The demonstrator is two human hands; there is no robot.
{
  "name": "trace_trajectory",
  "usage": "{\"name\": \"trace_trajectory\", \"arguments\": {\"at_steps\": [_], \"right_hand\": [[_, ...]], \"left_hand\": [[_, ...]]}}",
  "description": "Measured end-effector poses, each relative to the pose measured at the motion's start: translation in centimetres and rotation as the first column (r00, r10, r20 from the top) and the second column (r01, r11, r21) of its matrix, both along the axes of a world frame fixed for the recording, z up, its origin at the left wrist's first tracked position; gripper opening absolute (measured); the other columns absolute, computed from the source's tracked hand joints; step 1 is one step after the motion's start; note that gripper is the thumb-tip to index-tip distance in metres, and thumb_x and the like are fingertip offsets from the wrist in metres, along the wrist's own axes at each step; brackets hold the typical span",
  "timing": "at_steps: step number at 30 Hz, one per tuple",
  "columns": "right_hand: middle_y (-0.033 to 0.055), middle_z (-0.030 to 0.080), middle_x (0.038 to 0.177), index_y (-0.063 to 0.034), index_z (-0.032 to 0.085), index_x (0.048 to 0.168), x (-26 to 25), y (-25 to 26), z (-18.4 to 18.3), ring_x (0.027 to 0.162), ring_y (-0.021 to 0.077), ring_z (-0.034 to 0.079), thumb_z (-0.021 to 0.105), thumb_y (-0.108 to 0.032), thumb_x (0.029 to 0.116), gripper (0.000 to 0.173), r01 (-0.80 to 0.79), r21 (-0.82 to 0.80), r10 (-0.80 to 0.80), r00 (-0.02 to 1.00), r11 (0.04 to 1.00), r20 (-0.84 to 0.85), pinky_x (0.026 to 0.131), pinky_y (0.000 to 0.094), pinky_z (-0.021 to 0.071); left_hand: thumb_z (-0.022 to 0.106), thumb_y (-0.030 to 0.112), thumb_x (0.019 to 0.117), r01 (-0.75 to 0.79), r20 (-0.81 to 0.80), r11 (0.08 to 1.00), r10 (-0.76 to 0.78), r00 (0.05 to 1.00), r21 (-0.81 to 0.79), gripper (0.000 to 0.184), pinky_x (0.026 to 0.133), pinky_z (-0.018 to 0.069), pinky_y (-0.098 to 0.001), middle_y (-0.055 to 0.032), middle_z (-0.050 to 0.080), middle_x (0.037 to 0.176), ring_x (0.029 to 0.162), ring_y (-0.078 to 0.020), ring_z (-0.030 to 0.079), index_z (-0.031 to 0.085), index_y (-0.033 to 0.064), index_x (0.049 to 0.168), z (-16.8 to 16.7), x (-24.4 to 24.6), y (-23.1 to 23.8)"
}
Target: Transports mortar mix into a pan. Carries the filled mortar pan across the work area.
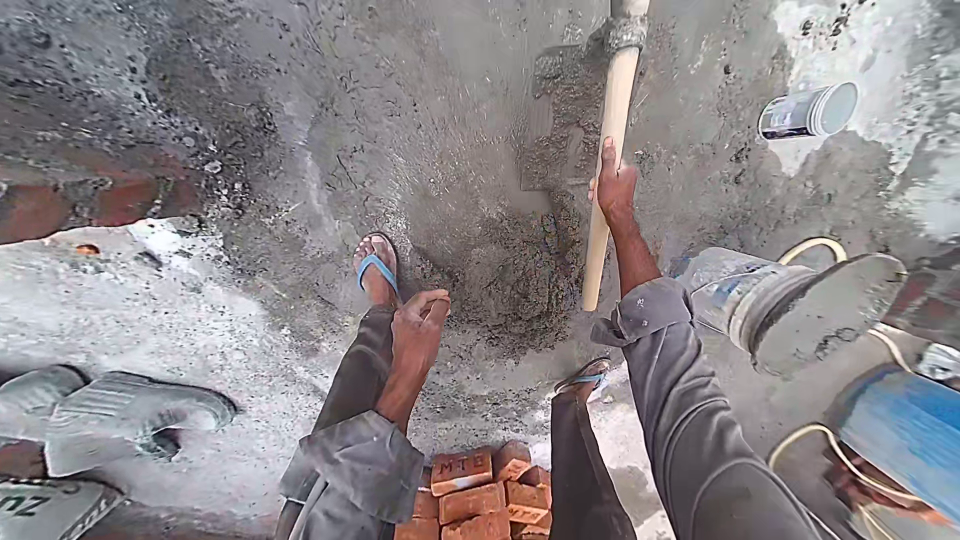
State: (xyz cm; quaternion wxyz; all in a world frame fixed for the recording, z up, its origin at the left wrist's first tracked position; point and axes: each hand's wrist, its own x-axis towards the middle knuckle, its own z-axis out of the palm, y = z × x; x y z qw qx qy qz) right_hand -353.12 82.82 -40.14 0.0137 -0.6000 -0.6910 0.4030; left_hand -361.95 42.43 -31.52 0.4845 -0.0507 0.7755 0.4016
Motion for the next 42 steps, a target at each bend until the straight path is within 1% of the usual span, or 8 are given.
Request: {"name": "trace_trajectory", "arguments": {"at_steps": [4, 8, 12, 15, 23, 29, 35, 42], "right_hand": [[0.0092, 0.063, 0.065, -0.0014, 0.063, 0.094, 11.9, -7.2, 0.7, 0.052, 0.0204, 0.062, 0.028, -0.076, 0.0995, 0.083, 0.383, -0.159, -0.372, 0.923, 0.910, 0.100, 0.054, 0.0411, 0.0570], [0.0075, 0.058, 0.059, 0.0012, 0.056, 0.095, 16.6, -17.1, 2.8, 0.046, 0.0182, 0.059, 0.030, -0.057, 0.1090, 0.066, 0.758, -0.228, -0.789, 0.604, 0.612, -0.109, 0.047, 0.0360, 0.0562], [0.0019, 0.055, 0.057, -0.0050, 0.054, 0.089, 20.3, -25.7, 9.2, 0.045, 0.0138, 0.056, 0.021, -0.057, 0.1090, 0.064, 0.749, -0.323, -0.814, 0.508, 0.579, -0.282, 0.045, 0.0306, 0.0540], [0.0028, 0.055, 0.055, -0.0067, 0.056, 0.085, 21.9, -26.6, 13.0, 0.042, 0.0141, 0.056, 0.035, -0.065, 0.1032, 0.065, 0.638, -0.465, -0.788, 0.458, 0.614, -0.412, 0.041, 0.0298, 0.0527], [0.0003, 0.057, 0.057, -0.0101, 0.057, 0.085, 16.8, -4.3, 7.8, 0.045, 0.0135, 0.057, 0.032, -0.057, 0.1086, 0.058, 0.529, -0.138, -0.505, 0.651, 0.837, -0.567, 0.045, 0.0313, 0.0543], [0.0038, 0.059, 0.058, -0.0073, 0.056, 0.086, 17.3, 9.6, 0.7, 0.047, 0.0196, 0.061, 0.032, -0.061, 0.1072, 0.062, 0.574, 0.021, -0.519, 0.754, 0.819, -0.403, 0.049, 0.0395, 0.0572], [0.0039, 0.060, 0.059, -0.0067, 0.058, 0.090, 25.4, -0.9, -0.3, 0.048, 0.0190, 0.062, 0.030, -0.069, 0.1036, 0.069, 0.732, 0.030, -0.703, 0.664, 0.680, -0.255, 0.049, 0.0407, 0.0580], [0.0082, 0.058, 0.059, 0.0002, 0.056, 0.094, 23.4, -19.8, 1.4, 0.047, 0.0206, 0.060, 0.029, -0.065, 0.1060, 0.072, 0.955, -0.112, -0.953, 0.253, 0.274, -0.169, 0.048, 0.0406, 0.0574]], "left_hand": [[0.053, 0.023, 0.1028, 0.051, -0.004, 0.998, -0.051, 0.999, 0.043, 0.030, 0.083, 0.0595, -0.0367, -0.0119, 0.072, 0.107, 0.093, -0.0181, 0.071, 0.069, 0.0020, 0.117, 0.8, -0.3, 0.8], [0.051, 0.021, 0.1042, 0.055, 0.013, 0.998, -0.056, 0.998, 0.032, 0.030, 0.082, 0.0591, -0.0367, -0.0126, 0.072, 0.107, 0.093, -0.0182, 0.071, 0.067, 0.0006, 0.118, 0.2, 0.2, 0.6], [0.051, 0.021, 0.1048, 0.111, 0.024, 0.994, -0.111, 0.994, 0.003, 0.030, 0.080, 0.0594, -0.0350, -0.0125, 0.072, 0.108, 0.092, -0.0172, 0.071, 0.067, 0.0006, 0.119, -0.3, 1.7, 1.0], [0.051, 0.023, 0.1051, 0.133, 0.012, 0.991, -0.133, 0.991, -0.007, 0.031, 0.082, 0.0590, -0.0366, -0.0129, 0.072, 0.109, 0.093, -0.0181, 0.071, 0.067, 0.0010, 0.120, -0.9, 2.3, 2.6], [0.052, 0.024, 0.1043, 0.211, 0.003, 0.976, -0.211, 0.978, -0.046, 0.031, 0.082, 0.0594, -0.0356, -0.0122, 0.071, 0.108, 0.091, -0.0167, 0.071, 0.068, 0.0012, 0.119, -1.2, 4.4, 3.9], [0.053, 0.021, 0.1027, 0.216, 0.014, 0.975, -0.215, 0.976, -0.054, 0.028, 0.081, 0.0605, -0.0345, -0.0101, 0.072, 0.107, 0.091, -0.0162, 0.072, 0.068, 0.0017, 0.117, -1.7, 4.0, 2.1], [0.052, 0.023, 0.1028, 0.179, 0.022, 0.984, -0.179, 0.984, -0.013, 0.030, 0.080, 0.0598, -0.0323, -0.0101, 0.072, 0.107, 0.091, -0.0154, 0.072, 0.068, 0.0019, 0.118, -0.5, 1.9, 3.5], [0.051, 0.021, 0.1037, 0.145, 0.054, 0.989, -0.147, 0.988, 0.042, 0.030, 0.080, 0.0597, -0.0322, -0.0102, 0.072, 0.106, 0.091, -0.0151, 0.072, 0.067, 0.0014, 0.119, 0.5, 0.1, 3.2]]}}
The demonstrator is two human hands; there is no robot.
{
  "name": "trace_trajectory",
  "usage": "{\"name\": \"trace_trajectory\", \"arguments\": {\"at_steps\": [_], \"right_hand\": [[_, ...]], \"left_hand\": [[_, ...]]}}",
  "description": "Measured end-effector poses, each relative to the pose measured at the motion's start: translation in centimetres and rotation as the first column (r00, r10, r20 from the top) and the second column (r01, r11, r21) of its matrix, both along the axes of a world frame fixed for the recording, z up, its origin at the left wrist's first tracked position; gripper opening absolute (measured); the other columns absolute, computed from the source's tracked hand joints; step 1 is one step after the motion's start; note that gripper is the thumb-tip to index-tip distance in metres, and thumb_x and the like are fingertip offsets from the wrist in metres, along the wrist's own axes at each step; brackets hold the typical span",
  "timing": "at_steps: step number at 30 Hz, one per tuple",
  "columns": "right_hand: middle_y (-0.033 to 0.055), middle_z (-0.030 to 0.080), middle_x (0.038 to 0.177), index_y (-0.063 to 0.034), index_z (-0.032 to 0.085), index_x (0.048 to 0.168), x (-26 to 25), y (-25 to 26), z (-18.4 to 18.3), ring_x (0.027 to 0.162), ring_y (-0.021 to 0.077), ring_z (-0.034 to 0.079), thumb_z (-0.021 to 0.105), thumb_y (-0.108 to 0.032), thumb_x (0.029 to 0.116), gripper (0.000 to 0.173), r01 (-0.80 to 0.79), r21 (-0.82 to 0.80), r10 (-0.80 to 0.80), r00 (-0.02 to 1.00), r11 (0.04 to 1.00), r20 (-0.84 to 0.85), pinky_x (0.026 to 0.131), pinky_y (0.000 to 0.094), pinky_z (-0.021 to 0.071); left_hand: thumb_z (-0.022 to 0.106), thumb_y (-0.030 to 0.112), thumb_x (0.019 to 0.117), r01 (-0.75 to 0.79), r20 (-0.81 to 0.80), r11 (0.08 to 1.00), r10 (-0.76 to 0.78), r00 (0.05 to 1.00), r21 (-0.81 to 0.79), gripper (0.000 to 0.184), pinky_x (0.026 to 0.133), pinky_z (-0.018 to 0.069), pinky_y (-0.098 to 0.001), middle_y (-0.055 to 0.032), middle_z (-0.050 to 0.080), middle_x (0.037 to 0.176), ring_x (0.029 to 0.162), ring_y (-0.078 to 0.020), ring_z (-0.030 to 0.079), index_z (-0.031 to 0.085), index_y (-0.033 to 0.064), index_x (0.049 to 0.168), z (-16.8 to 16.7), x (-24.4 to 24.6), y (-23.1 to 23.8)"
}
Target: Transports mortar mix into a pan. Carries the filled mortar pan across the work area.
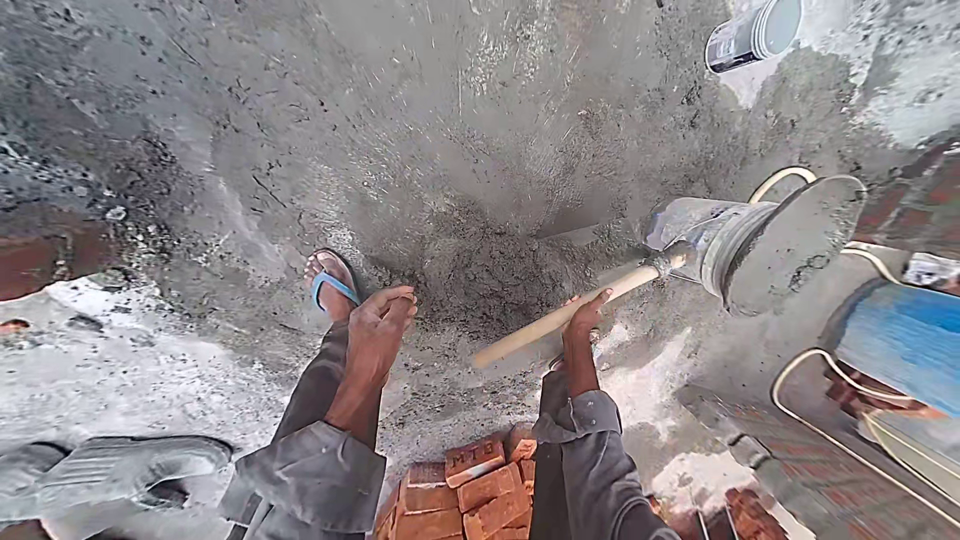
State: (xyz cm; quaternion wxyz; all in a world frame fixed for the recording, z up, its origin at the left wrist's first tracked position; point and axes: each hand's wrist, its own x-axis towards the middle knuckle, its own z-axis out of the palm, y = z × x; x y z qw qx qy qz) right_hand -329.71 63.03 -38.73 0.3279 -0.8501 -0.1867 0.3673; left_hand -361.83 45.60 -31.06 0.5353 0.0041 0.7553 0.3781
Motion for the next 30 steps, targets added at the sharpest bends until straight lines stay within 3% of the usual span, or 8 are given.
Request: {"name": "trace_trajectory", "arguments": {"at_steps": [4, 12, 16, 18, 22, 25, 27, 30], "right_hand": [[0.0055, 0.056, 0.058, -0.0040, 0.055, 0.091, -1.9, -3.2, 2.4, 0.046, 0.0190, 0.059, 0.029, -0.068, 0.1043, 0.071, 0.026, -0.033, -0.028, 0.996, 0.999, -0.082, 0.047, 0.0389, 0.0559], [0.0029, 0.054, 0.055, -0.0060, 0.054, 0.090, -0.4, -10.4, 12.9, 0.041, 0.0150, 0.056, 0.025, -0.056, 0.1083, 0.061, -0.230, 0.118, 0.256, 0.910, 0.966, -0.327, 0.040, 0.0319, 0.0534], [0.0035, 0.058, 0.059, -0.0051, 0.056, 0.090, -1.9, -5.3, 13.2, 0.045, 0.0144, 0.059, 0.028, -0.052, 0.1087, 0.058, -0.353, 0.231, 0.415, 0.845, 0.907, -0.338, 0.043, 0.0301, 0.0545], [0.0023, 0.059, 0.061, -0.0088, 0.057, 0.092, -4.2, 0.5, 13.3, 0.047, 0.0143, 0.059, 0.028, -0.057, 0.1078, 0.059, -0.374, 0.365, 0.489, 0.817, 0.852, -0.306, 0.045, 0.0302, 0.0553], [0.0019, 0.056, 0.063, -0.0114, 0.056, 0.091, -4.6, 10.6, 19.3, 0.049, 0.0159, 0.058, 0.016, -0.056, 0.1094, 0.063, -0.444, 0.569, 0.642, 0.739, 0.692, -0.204, 0.048, 0.0322, 0.0558], [0.0012, 0.053, 0.060, -0.0126, 0.053, 0.093, -4.9, 16.5, 23.0, 0.051, 0.0171, 0.059, 0.005, -0.059, 0.1072, 0.069, -0.500, 0.541, 0.684, 0.700, 0.676, -0.207, 0.053, 0.0350, 0.0577], [0.0009, 0.050, 0.057, -0.0126, 0.053, 0.090, -4.7, 19.3, 20.6, 0.047, 0.0169, 0.056, 0.008, -0.065, 0.1056, 0.070, -0.481, 0.472, 0.623, 0.755, 0.739, -0.206, 0.049, 0.0355, 0.0560], [-0.0002, 0.050, 0.054, -0.0122, 0.052, 0.087, -4.8, 17.3, 11.3, 0.044, 0.0157, 0.055, 0.019, -0.067, 0.1052, 0.067, -0.424, 0.307, 0.495, 0.842, 0.852, -0.212, 0.045, 0.0360, 0.0543]], "left_hand": [[0.052, 0.022, 0.1040, -0.013, -0.037, 1.000, 0.014, 0.999, 0.006, 0.029, 0.081, 0.0598, -0.0338, -0.0100, 0.073, 0.107, 0.093, -0.0165, 0.072, 0.067, 0.0025, 0.119, -0.2, -0.5, -0.5], [0.054, 0.023, 0.1055, 0.011, -0.026, 1.000, -0.012, 1.000, -0.017, 0.028, 0.082, 0.0584, -0.0351, -0.0119, 0.072, 0.106, 0.092, -0.0176, 0.071, 0.068, 0.0020, 0.119, 0.0, 2.1, 0.4], [0.054, 0.022, 0.1056, 0.042, -0.039, 0.999, -0.043, 0.998, -0.025, 0.027, 0.083, 0.0583, -0.0358, -0.0119, 0.073, 0.106, 0.092, -0.0175, 0.071, 0.068, 0.0029, 0.120, 0.0, 3.3, 1.0], [0.054, 0.020, 0.1053, 0.033, -0.067, 0.999, -0.034, 0.997, -0.010, 0.027, 0.082, 0.0591, -0.0361, -0.0121, 0.072, 0.106, 0.091, -0.0176, 0.071, 0.068, 0.0026, 0.120, -0.6, 3.2, 1.2], [0.056, 0.020, 0.1039, 0.009, -0.038, 1.000, -0.010, 0.999, -0.013, 0.026, 0.080, 0.0595, -0.0355, -0.0120, 0.072, 0.104, 0.089, -0.0175, 0.071, 0.069, 0.0024, 0.118, -0.9, 3.7, -0.1], [0.054, 0.020, 0.1047, -0.008, -0.017, 1.000, 0.008, 1.000, -0.026, 0.027, 0.082, 0.0588, -0.0364, -0.0133, 0.072, 0.107, 0.091, -0.0188, 0.071, 0.068, 0.0016, 0.119, -0.8, 3.2, 0.0], [0.053, 0.020, 0.1055, -0.004, -0.003, 0.999, 0.003, 1.000, -0.032, 0.028, 0.084, 0.0585, -0.0368, -0.0141, 0.071, 0.109, 0.094, -0.0194, 0.071, 0.067, 0.0011, 0.120, -0.4, 2.8, 0.1], [0.052, 0.019, 0.1059, -0.003, 0.000, 0.999, 0.003, 1.000, -0.037, 0.028, 0.083, 0.0584, -0.0349, -0.0141, 0.071, 0.109, 0.093, -0.0182, 0.071, 0.067, 0.0008, 0.121, 0.0, 2.2, 0.2]]}}
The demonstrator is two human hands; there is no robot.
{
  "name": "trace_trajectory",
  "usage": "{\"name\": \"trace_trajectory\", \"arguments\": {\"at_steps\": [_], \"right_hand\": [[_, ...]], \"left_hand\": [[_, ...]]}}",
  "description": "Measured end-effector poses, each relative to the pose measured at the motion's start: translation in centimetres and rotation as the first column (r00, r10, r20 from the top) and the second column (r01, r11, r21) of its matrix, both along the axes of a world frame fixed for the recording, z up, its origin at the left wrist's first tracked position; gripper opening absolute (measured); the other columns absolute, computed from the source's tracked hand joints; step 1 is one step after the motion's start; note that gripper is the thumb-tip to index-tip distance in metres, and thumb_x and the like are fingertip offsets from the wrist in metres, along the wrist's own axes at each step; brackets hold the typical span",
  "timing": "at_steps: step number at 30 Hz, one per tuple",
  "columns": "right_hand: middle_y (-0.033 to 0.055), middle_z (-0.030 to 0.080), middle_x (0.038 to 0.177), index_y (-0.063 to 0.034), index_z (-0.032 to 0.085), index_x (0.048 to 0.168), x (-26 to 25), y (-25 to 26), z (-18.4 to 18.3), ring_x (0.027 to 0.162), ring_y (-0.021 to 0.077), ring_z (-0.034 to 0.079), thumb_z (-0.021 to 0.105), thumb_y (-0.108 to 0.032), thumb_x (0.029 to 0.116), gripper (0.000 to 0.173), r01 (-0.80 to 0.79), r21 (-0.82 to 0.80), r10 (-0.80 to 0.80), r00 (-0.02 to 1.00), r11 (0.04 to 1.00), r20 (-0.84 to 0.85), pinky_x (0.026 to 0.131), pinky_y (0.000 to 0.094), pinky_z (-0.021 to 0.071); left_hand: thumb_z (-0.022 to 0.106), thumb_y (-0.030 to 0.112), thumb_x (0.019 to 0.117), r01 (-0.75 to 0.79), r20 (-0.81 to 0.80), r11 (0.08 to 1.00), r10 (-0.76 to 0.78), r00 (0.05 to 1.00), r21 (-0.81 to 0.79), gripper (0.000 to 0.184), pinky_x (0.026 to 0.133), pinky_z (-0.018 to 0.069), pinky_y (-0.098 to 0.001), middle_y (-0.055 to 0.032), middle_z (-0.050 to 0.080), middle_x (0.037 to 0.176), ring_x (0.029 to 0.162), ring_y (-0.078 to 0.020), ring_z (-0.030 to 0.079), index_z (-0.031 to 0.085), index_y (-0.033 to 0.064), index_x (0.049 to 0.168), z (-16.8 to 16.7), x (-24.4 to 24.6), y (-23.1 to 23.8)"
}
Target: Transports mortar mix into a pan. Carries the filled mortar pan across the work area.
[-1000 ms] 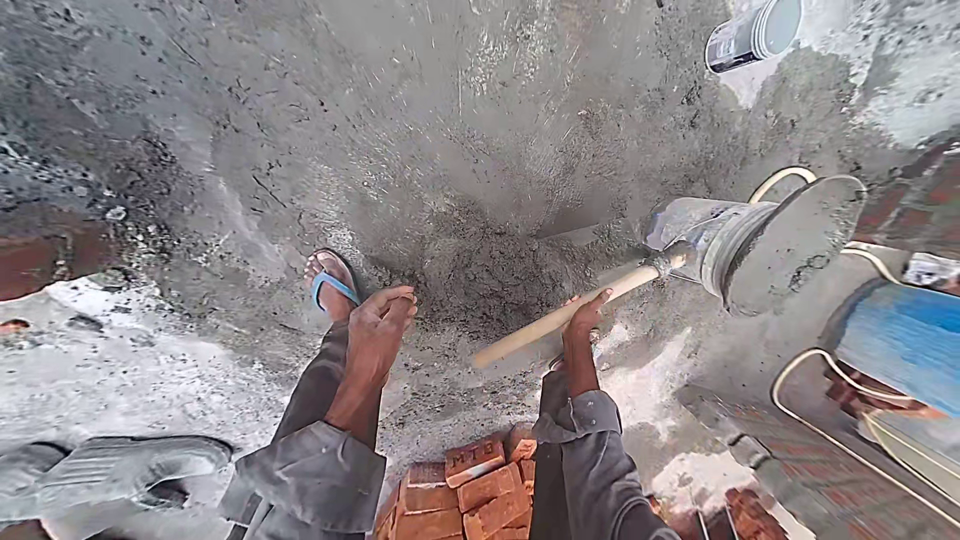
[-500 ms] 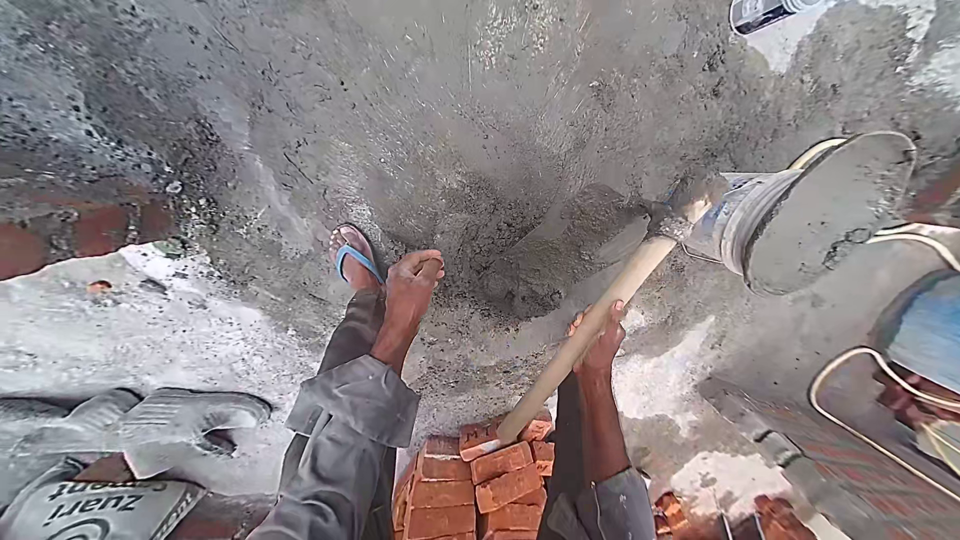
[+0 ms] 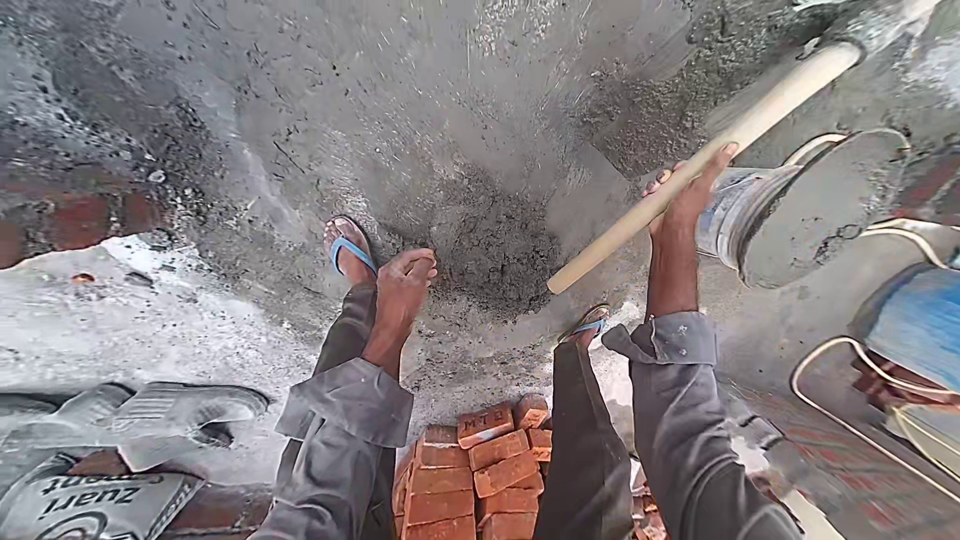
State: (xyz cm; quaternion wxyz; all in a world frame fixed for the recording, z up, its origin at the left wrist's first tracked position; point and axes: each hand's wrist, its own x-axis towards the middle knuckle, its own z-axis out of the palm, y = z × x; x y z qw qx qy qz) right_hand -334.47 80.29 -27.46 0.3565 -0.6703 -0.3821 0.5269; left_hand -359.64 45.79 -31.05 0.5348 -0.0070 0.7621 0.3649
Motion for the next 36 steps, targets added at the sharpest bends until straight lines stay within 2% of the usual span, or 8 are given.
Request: {"name": "trace_trajectory", "arguments": {"at_steps": [4, 7, 12, 20, 25, 31, 34, 36], "right_hand": [[0.0057, 0.056, 0.063, -0.0033, 0.058, 0.100, 1.1, -19.8, -12.5, 0.049, 0.0173, 0.058, 0.030, -0.074, 0.1007, 0.076, 0.105, -0.543, -0.026, 0.988, 0.833, 0.152, 0.049, 0.0360, 0.0557], [0.0087, 0.056, 0.066, 0.0002, 0.056, 0.105, 0.5, -29.3, -15.5, 0.049, 0.0198, 0.057, 0.032, -0.066, 0.1049, 0.070, 0.167, -0.761, -0.035, 0.982, 0.627, 0.187, 0.047, 0.0371, 0.0541], [0.0078, 0.054, 0.061, -0.0021, 0.054, 0.099, 1.2, -32.6, -11.8, 0.045, 0.0196, 0.054, 0.037, -0.067, 0.1030, 0.067, 0.200, -0.833, -0.073, 0.979, 0.516, 0.190, 0.042, 0.0372, 0.0520], [0.0053, 0.050, 0.060, -0.0050, 0.053, 0.095, 5.4, -29.4, 4.8, 0.044, 0.0176, 0.053, 0.037, -0.065, 0.1035, 0.062, 0.166, -0.909, -0.168, 0.980, 0.383, 0.108, 0.040, 0.0330, 0.0503], [0.0050, 0.051, 0.064, -0.0062, 0.052, 0.097, 11.2, -20.3, 16.7, 0.047, 0.0162, 0.054, 0.033, -0.070, 0.1018, 0.067, 0.117, -0.810, -0.229, 0.973, 0.575, -0.022, 0.044, 0.0309, 0.0518], [0.0034, 0.049, 0.058, -0.0069, 0.052, 0.086, 16.2, -9.2, 31.5, 0.044, 0.0153, 0.053, 0.022, -0.067, 0.1048, 0.069, 0.233, -0.457, -0.247, 0.969, 0.858, 0.029, 0.042, 0.0296, 0.0507], [0.0028, 0.049, 0.056, -0.0071, 0.052, 0.086, 19.0, -7.6, 33.0, 0.042, 0.0138, 0.053, 0.018, -0.058, 0.1090, 0.065, 0.279, -0.078, -0.277, 0.960, 0.957, 0.028, 0.041, 0.0281, 0.0514], [0.0030, 0.052, 0.054, -0.0081, 0.053, 0.083, 20.8, -5.6, 31.1, 0.041, 0.0144, 0.054, 0.019, -0.054, 0.1100, 0.063, 0.283, 0.189, -0.293, 0.956, 0.940, 0.025, 0.041, 0.0291, 0.0520]], "left_hand": [[0.052, 0.020, 0.1060, -0.003, -0.010, 1.000, 0.003, 1.000, -0.003, 0.027, 0.084, 0.0583, -0.0360, -0.0135, 0.072, 0.110, 0.094, -0.0188, 0.071, 0.066, 0.0018, 0.121, -0.2, -1.1, -0.3], [0.053, 0.020, 0.1056, -0.026, -0.026, 1.000, 0.026, 0.999, -0.001, 0.027, 0.084, 0.0586, -0.0373, -0.0127, 0.072, 0.109, 0.095, -0.0196, 0.072, 0.067, 0.0026, 0.120, -0.8, -1.8, -0.2], [0.053, 0.021, 0.1055, -0.030, -0.026, 1.000, 0.030, 0.999, -0.009, 0.027, 0.085, 0.0589, -0.0397, -0.0127, 0.072, 0.111, 0.096, -0.0211, 0.071, 0.066, 0.0028, 0.122, -2.1, -1.3, -0.7], [0.051, 0.022, 0.1058, -0.012, -0.062, 0.997, 0.008, 0.998, -0.073, 0.029, 0.080, 0.0583, -0.0342, -0.0112, 0.072, 0.107, 0.090, -0.0160, 0.071, 0.065, 0.0024, 0.121, -1.5, 0.5, -1.1], [0.049, 0.034, 0.1066, 0.057, -0.054, 0.998, -0.058, 0.997, -0.017, 0.041, 0.078, 0.0560, -0.0318, -0.0107, 0.067, 0.108, 0.085, -0.0111, 0.065, 0.060, 0.0014, 0.128, -4.2, 2.1, 0.3], [0.049, 0.036, 0.1061, 0.141, -0.104, 0.990, -0.143, 0.984, -0.024, 0.045, 0.082, 0.0543, -0.0423, -0.0194, 0.066, 0.113, 0.089, -0.0203, 0.065, 0.060, -0.0002, 0.130, -4.7, 2.7, 1.3], [0.048, 0.037, 0.1062, 0.172, -0.125, 0.984, -0.175, 0.977, -0.039, 0.046, 0.085, 0.0544, -0.0433, -0.0208, 0.066, 0.114, 0.093, -0.0222, 0.066, 0.060, -0.0004, 0.130, -4.9, 2.8, 1.3], [0.047, 0.037, 0.1064, 0.168, -0.129, 0.985, -0.172, 0.977, -0.046, 0.048, 0.089, 0.0535, -0.0478, -0.0248, 0.065, 0.119, 0.099, -0.0271, 0.066, 0.058, -0.0015, 0.133, -5.0, 2.5, 1.6]]}}
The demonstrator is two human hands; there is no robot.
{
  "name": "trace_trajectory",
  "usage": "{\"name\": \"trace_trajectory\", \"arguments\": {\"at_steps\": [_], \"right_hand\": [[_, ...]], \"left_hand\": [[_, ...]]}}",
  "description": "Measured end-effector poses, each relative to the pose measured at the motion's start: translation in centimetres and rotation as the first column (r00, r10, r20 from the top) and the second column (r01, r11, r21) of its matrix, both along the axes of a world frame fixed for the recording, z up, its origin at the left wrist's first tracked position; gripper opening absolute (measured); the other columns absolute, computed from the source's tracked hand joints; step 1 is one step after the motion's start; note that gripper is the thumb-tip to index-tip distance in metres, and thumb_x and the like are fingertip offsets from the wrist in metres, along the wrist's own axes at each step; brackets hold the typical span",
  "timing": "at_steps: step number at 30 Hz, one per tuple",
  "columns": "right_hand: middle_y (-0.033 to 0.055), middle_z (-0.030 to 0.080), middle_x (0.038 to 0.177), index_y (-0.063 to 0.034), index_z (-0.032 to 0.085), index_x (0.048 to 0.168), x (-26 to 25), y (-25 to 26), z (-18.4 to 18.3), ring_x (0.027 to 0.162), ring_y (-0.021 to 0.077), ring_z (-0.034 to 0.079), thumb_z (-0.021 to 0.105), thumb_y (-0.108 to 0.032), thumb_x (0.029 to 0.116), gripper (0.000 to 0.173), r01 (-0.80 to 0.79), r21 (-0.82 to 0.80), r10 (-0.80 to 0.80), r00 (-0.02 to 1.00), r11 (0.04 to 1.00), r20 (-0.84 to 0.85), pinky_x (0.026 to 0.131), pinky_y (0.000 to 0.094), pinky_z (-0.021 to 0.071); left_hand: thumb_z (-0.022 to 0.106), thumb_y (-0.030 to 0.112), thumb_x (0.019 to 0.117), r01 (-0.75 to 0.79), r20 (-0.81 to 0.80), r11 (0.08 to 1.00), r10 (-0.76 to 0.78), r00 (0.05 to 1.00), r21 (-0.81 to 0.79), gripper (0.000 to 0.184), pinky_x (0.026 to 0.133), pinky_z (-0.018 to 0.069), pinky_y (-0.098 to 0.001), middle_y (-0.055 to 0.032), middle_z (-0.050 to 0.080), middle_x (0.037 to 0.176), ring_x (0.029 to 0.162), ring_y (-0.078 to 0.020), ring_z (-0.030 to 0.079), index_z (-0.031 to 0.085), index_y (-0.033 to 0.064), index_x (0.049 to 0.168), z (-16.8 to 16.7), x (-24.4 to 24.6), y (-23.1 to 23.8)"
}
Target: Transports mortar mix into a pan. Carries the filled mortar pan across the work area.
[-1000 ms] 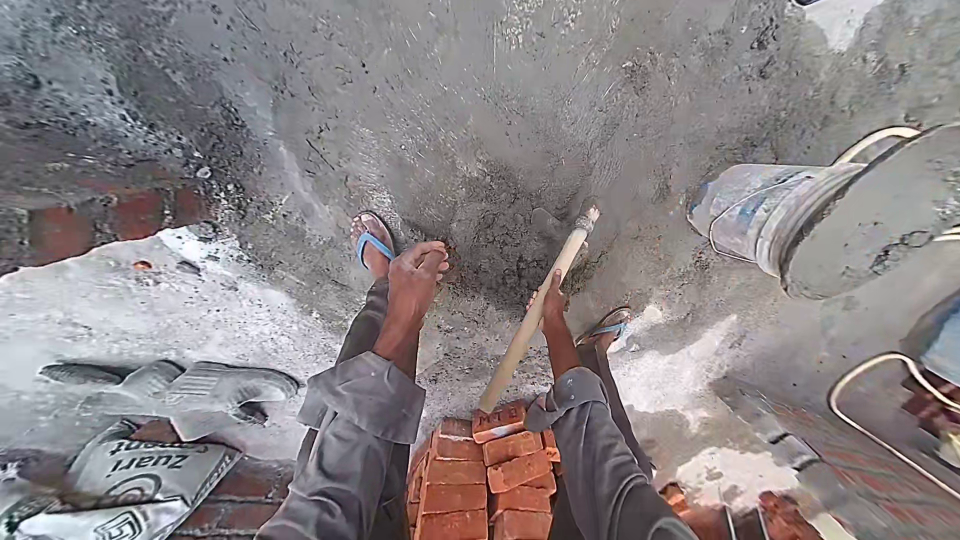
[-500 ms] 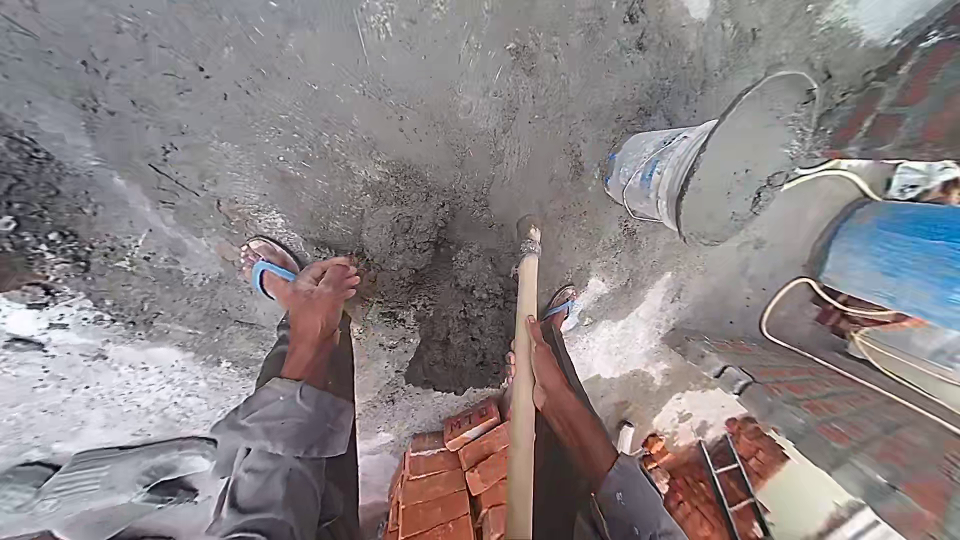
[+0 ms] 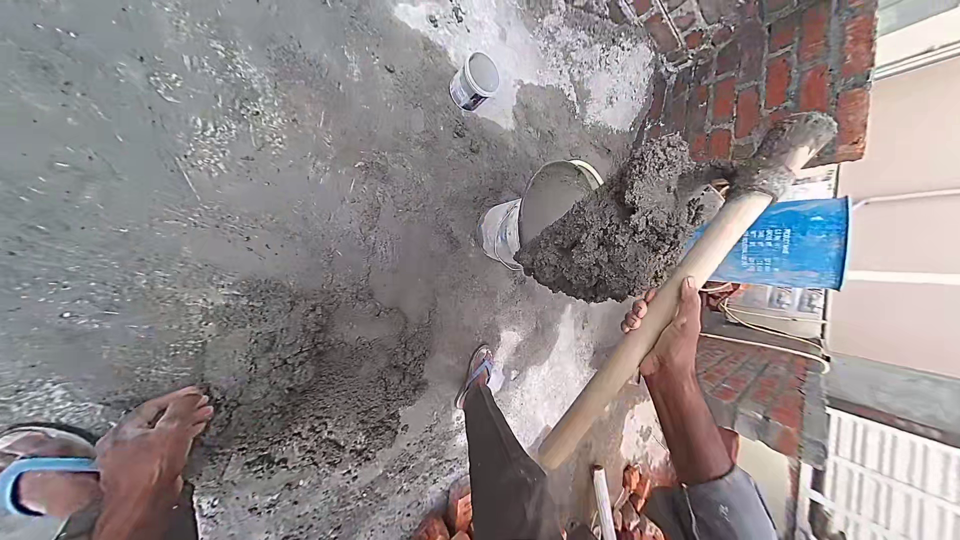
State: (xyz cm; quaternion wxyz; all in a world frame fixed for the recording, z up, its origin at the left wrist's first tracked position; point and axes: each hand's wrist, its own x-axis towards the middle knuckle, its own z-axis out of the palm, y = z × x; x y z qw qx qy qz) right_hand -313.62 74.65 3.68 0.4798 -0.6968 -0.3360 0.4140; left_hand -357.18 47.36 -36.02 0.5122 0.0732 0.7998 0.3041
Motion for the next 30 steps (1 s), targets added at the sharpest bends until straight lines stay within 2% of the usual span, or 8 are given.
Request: {"name": "trace_trajectory", "arguments": {"at_steps": [3, 8, 13, 17, 20, 23, 26, 30], "right_hand": [[0.0018, 0.053, 0.055, -0.0120, 0.054, 0.085, 3.5, 4.6, -1.9, 0.043, 0.0154, 0.055, 0.027, -0.057, 0.1084, 0.058, 0.015, 0.231, -0.045, 0.991, 0.973, 0.127, 0.044, 0.0325, 0.0539], [0.0007, 0.054, 0.056, -0.0145, 0.055, 0.082, 7.4, 12.8, -2.2, 0.044, 0.0169, 0.056, 0.032, -0.059, 0.1074, 0.056, 0.017, 0.377, -0.097, 0.976, 0.926, 0.195, 0.044, 0.0362, 0.0533], [-0.0001, 0.053, 0.057, -0.0160, 0.054, 0.083, 7.9, 13.5, -0.7, 0.047, 0.0154, 0.055, 0.027, -0.064, 0.1058, 0.060, 0.063, 0.457, -0.168, 0.967, 0.887, 0.193, 0.046, 0.0337, 0.0522], [0.0001, 0.051, 0.055, -0.0158, 0.053, 0.078, 7.4, 13.4, -0.5, 0.046, 0.0160, 0.054, 0.026, -0.069, 0.1036, 0.065, 0.120, 0.449, -0.218, 0.961, 0.885, 0.171, 0.046, 0.0355, 0.0518], [-0.0009, 0.049, 0.055, -0.0168, 0.049, 0.083, 3.3, 9.2, 0.2, 0.045, 0.0141, 0.052, 0.022, -0.064, 0.1061, 0.060, 0.156, 0.298, -0.208, 0.966, 0.942, 0.152, 0.045, 0.0324, 0.0504], [-0.0005, 0.049, 0.052, -0.0152, 0.047, 0.080, -2.0, 1.7, -3.4, 0.041, 0.0132, 0.051, 0.014, -0.062, 0.1075, 0.064, 0.141, 0.006, -0.141, 0.988, 0.990, 0.058, 0.041, 0.0295, 0.0489], [-0.0002, 0.051, 0.053, -0.0149, 0.049, 0.079, -7.2, -5.6, -12.0, 0.040, 0.0127, 0.051, 0.016, -0.060, 0.1083, 0.063, 0.038, -0.321, -0.074, 0.992, 0.946, -0.099, 0.039, 0.0287, 0.0483], [0.0016, 0.050, 0.056, -0.0106, 0.051, 0.085, -14.2, -13.4, -25.6, 0.041, 0.0137, 0.051, 0.039, -0.049, 0.1087, 0.047, -0.008, -0.680, -0.084, 0.991, 0.733, -0.102, 0.039, 0.0304, 0.0492]], "left_hand": [[0.047, 0.037, 0.1070, 0.007, 0.023, 1.000, -0.007, 1.000, -0.011, 0.046, 0.083, 0.0539, -0.0396, -0.0192, 0.065, 0.116, 0.092, -0.0188, 0.064, 0.058, 0.0010, 0.134, 0.3, 0.2, 0.2], [0.049, 0.037, 0.1056, -0.017, 0.023, 1.000, 0.017, 1.000, 0.001, 0.047, 0.084, 0.0541, -0.0412, -0.0207, 0.065, 0.118, 0.093, -0.0199, 0.065, 0.058, 0.0004, 0.133, 0.9, -0.2, 0.6], [0.048, 0.036, 0.1070, -0.047, 0.034, 0.999, 0.047, 0.998, -0.007, 0.046, 0.085, 0.0545, -0.0397, -0.0212, 0.064, 0.120, 0.094, -0.0200, 0.066, 0.058, 0.0000, 0.133, 1.5, -1.3, 0.4], [0.050, 0.036, 0.1063, -0.077, 0.053, 0.997, 0.076, 0.996, 0.020, 0.044, 0.081, 0.0548, -0.0358, -0.0170, 0.065, 0.115, 0.089, -0.0159, 0.065, 0.059, 0.0012, 0.131, 1.5, -3.0, 0.4], [0.051, 0.034, 0.1055, -0.109, 0.082, 0.991, 0.102, 0.991, 0.076, 0.041, 0.077, 0.0559, -0.0326, -0.0126, 0.067, 0.110, 0.085, -0.0121, 0.066, 0.060, 0.0028, 0.130, 1.0, -3.5, 0.8], [0.049, 0.031, 0.1068, -0.108, 0.081, 0.994, 0.105, 0.991, 0.036, 0.039, 0.084, 0.0563, -0.0373, -0.0158, 0.068, 0.114, 0.092, -0.0179, 0.068, 0.061, 0.0010, 0.129, 2.6, -3.5, 1.0], [0.053, 0.028, 0.1062, -0.138, 0.046, 0.990, 0.138, 0.989, 0.007, 0.035, 0.087, 0.0569, -0.0406, -0.0173, 0.070, 0.113, 0.096, -0.0223, 0.070, 0.063, 0.0004, 0.126, 3.4, -4.4, 0.9], [0.056, 0.027, 0.1051, -0.110, 0.040, 0.994, 0.110, 0.993, -0.009, 0.032, 0.089, 0.0577, -0.0432, -0.0163, 0.071, 0.113, 0.098, -0.0236, 0.071, 0.065, 0.0026, 0.124, 3.4, -4.9, -1.1]]}}
